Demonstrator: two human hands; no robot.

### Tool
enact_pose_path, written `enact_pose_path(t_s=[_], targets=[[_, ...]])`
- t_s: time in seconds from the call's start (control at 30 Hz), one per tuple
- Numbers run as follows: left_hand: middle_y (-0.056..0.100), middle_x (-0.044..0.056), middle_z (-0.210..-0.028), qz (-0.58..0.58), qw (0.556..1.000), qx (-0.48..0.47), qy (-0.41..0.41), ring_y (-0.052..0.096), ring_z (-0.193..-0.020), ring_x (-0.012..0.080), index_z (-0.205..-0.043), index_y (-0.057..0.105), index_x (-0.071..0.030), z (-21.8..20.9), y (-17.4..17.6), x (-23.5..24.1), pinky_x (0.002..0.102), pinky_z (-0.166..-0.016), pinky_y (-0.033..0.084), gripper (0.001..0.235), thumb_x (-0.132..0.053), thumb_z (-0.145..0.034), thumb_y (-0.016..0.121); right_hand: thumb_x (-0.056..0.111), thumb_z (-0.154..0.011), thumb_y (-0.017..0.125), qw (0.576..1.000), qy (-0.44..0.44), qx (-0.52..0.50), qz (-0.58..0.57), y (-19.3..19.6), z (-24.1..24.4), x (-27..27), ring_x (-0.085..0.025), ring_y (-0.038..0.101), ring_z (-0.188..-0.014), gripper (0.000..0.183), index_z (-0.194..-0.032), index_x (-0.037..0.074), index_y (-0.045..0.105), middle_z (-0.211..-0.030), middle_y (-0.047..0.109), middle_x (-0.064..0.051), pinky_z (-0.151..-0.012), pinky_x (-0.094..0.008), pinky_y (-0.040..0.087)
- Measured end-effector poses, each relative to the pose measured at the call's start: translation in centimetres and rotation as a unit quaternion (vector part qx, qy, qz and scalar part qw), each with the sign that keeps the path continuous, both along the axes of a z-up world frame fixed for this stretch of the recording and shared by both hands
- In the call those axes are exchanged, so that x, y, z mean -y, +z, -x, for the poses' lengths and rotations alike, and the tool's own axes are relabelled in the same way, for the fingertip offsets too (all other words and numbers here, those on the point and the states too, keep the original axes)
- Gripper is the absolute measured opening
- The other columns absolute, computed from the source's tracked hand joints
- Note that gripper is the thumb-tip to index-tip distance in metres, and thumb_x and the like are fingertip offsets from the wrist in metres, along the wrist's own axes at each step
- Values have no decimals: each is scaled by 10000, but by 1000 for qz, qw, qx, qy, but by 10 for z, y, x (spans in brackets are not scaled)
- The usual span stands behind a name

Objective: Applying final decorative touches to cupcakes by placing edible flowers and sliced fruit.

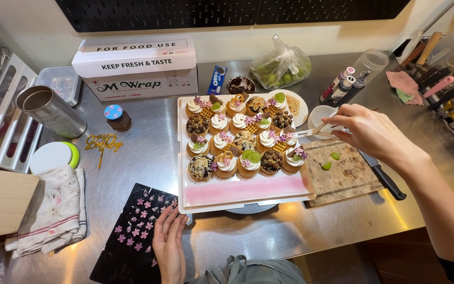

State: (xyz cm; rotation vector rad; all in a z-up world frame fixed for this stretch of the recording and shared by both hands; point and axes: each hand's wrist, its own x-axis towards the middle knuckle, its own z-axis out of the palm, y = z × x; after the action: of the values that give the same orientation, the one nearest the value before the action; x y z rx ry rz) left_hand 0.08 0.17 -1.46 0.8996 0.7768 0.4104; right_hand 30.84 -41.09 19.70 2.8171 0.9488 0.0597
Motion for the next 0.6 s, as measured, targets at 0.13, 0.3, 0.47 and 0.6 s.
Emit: enact_pose_path(t_s=[0.13, 0.3, 0.47, 0.6], targets=[[712, 279, -1555, -6, 1000, -6, -2, 733, -1334, 344, -1589, 619, 26, 0, -1, 1, 427, -1250, 585, 503, -2, -1086, 629, 323, -1036, 814, 1000, -4, 1, -2, 5, 2, 1, -310, 767, -1023, 455, -1490, 304, 793, -1177, 766, -29, -687, -537, 635], [716, 285, -1537, 2, 1000, -12, 8, 722, -1335, 339, -1578, 629, 40, -2, -1, 1, 437, -1243, 587, 494, 25, -1083, 633, 326, -978, 850, 999, -50, -14, 1, 36, 21, 0, -246, 774, -1089, 609, -1575, 286, 737, -1200, 792, -35, -882, -501, 753], [727, 290, -1548, 3, 1000, -18, 0, 744, -1302, 355, -1591, 638, 46, -4, -4, -2, 429, -1212, 597, 510, 31, -1081, 636, 176, -997, 888, 986, -38, 86, -136, 63, 54, 35, -194, 755, -841, 535, -1529, 200, 838, -1229, 810, -51, -856, -407, 677], [738, 296, -1582, -23, 999, -15, -34, 767, -1316, 399, -1591, 656, 35, 1, -20, -7, 467, -1174, 628, 501, 54, -1093, 614, 34, -1067, 1002, 941, -43, 224, -251, 21, 78, 76, -211, 714, -864, 550, -1603, 53, 878, -1224, 812, -156, -821, -351, 637]])
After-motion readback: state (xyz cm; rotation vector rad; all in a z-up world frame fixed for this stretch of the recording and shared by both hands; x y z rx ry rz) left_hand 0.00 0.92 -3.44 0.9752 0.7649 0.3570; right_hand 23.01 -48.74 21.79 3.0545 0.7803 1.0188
